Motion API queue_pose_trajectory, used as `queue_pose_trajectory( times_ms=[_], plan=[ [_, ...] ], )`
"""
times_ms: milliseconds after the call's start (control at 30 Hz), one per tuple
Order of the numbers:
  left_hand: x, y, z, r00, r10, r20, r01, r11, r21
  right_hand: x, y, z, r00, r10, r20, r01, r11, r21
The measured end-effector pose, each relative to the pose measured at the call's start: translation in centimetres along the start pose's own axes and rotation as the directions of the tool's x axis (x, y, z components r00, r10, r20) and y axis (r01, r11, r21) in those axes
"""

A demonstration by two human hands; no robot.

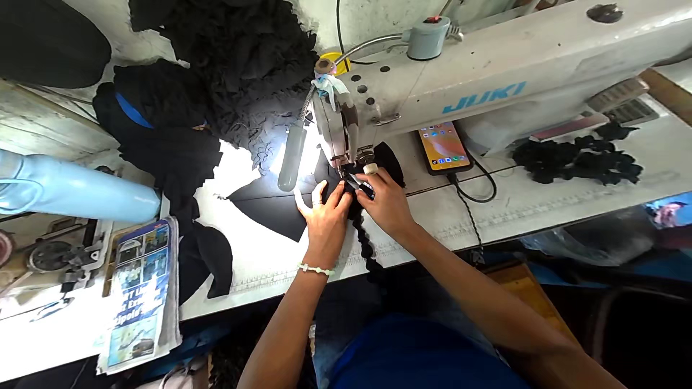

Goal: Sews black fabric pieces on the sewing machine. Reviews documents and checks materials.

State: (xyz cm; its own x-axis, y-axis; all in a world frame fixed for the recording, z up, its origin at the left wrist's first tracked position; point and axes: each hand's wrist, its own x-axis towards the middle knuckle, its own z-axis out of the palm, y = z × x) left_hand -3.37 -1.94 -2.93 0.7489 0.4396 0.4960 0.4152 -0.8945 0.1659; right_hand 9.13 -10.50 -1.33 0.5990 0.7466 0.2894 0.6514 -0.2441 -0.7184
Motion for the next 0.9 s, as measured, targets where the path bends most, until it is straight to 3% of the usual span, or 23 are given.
queue_pose_trajectory(
  times_ms=[200,267,367,433,500,700,900],
  plan=[
    [0.1,0.2,-0.2,1.0,0.008,0.01,-0.008,0.999,0.054,0.1,-1.0,-1.8,0.995,0.06,0.081,-0.042,0.976,-0.212],
    [0.1,0.2,-0.2,1.0,0.014,0.006,-0.014,0.998,0.065,0.3,-0.8,-2.3,1.0,-0.02,0.012,0.022,0.979,-0.201],
    [0.1,0.1,-0.1,1.0,0.015,0.003,-0.016,0.998,0.063,1.0,0.0,-2.5,0.961,-0.275,0.003,0.273,0.952,-0.135],
    [0.0,0.1,-0.1,1.0,0.012,-0.008,-0.012,0.999,0.052,1.7,0.5,-2.1,0.907,-0.407,0.11,0.414,0.908,-0.054],
    [0.0,0.1,-0.2,1.0,0.012,-0.018,-0.011,0.999,0.05,2.4,0.9,-1.4,0.858,-0.456,0.238,0.462,0.886,0.032],
    [-0.1,-0.4,-0.4,0.999,-0.035,-0.011,0.035,0.999,-0.002,1.9,2.5,-1.0,0.838,-0.462,0.29,0.518,0.841,-0.156],
    [0.0,-1.1,-0.4,0.999,-0.01,0.043,0.012,0.999,-0.035,0.9,2.9,-1.2,0.834,-0.473,0.284,0.534,0.821,-0.202]
  ],
)
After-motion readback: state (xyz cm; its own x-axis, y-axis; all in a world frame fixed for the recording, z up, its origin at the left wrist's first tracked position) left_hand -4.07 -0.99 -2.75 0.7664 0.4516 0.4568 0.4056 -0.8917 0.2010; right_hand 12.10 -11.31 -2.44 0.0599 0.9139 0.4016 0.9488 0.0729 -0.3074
